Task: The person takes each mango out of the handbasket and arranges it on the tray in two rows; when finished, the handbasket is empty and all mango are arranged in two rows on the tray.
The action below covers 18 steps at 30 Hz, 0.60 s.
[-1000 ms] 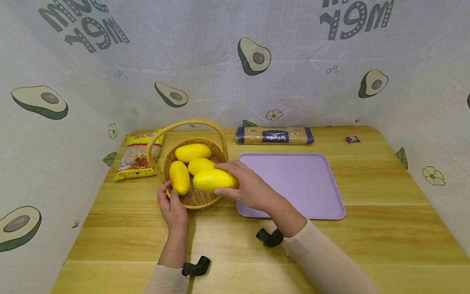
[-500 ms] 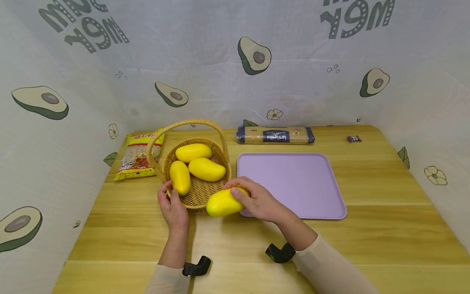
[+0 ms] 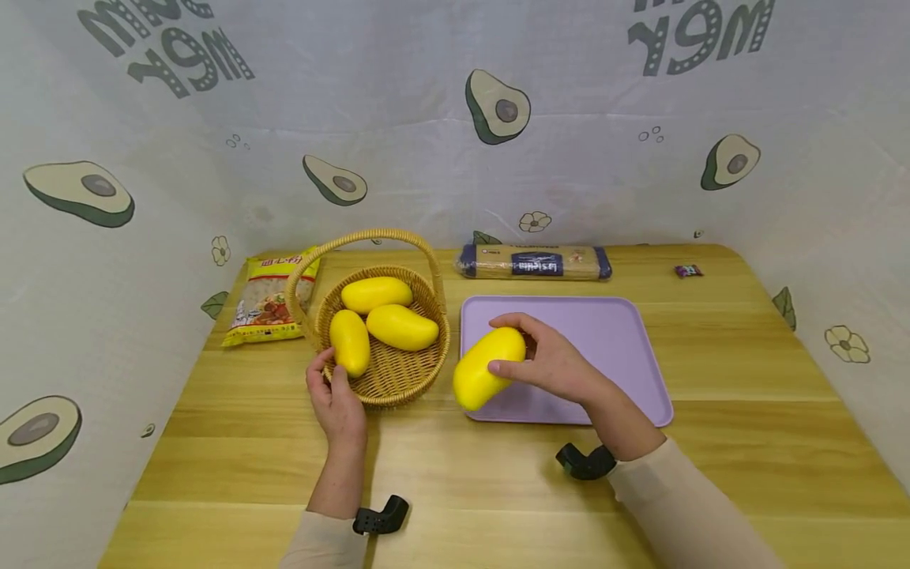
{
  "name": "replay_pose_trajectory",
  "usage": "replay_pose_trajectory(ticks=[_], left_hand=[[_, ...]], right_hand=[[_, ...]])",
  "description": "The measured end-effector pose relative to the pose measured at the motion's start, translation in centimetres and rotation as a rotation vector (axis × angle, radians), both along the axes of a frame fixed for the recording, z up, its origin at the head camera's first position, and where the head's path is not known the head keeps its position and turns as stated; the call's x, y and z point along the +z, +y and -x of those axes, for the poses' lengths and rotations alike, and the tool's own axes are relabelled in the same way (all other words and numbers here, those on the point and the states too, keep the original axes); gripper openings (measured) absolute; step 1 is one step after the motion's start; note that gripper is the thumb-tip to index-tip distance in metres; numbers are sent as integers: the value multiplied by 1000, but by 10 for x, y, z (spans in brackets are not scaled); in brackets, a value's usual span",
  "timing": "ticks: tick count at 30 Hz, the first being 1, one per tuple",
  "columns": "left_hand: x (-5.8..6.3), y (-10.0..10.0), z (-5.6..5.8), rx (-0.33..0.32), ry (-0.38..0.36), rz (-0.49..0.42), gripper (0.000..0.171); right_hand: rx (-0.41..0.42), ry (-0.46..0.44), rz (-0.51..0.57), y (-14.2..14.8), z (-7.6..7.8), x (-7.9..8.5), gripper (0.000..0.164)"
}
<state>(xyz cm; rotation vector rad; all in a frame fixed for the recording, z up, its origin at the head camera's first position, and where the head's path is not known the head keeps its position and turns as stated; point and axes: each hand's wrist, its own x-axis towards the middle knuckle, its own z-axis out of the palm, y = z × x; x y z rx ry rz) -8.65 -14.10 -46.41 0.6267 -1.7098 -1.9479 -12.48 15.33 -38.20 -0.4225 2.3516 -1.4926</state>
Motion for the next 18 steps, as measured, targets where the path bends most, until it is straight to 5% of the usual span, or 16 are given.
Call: replay_pose_trajectory(ticks=[7, 18], left_hand=[[2, 0, -2, -6, -2, 4, 29], [0, -1, -3, -26, -12, 2, 28]], right_hand=[[-80, -70, 3, 12, 38, 14, 77], [-113, -151, 0, -1, 83, 16, 75]])
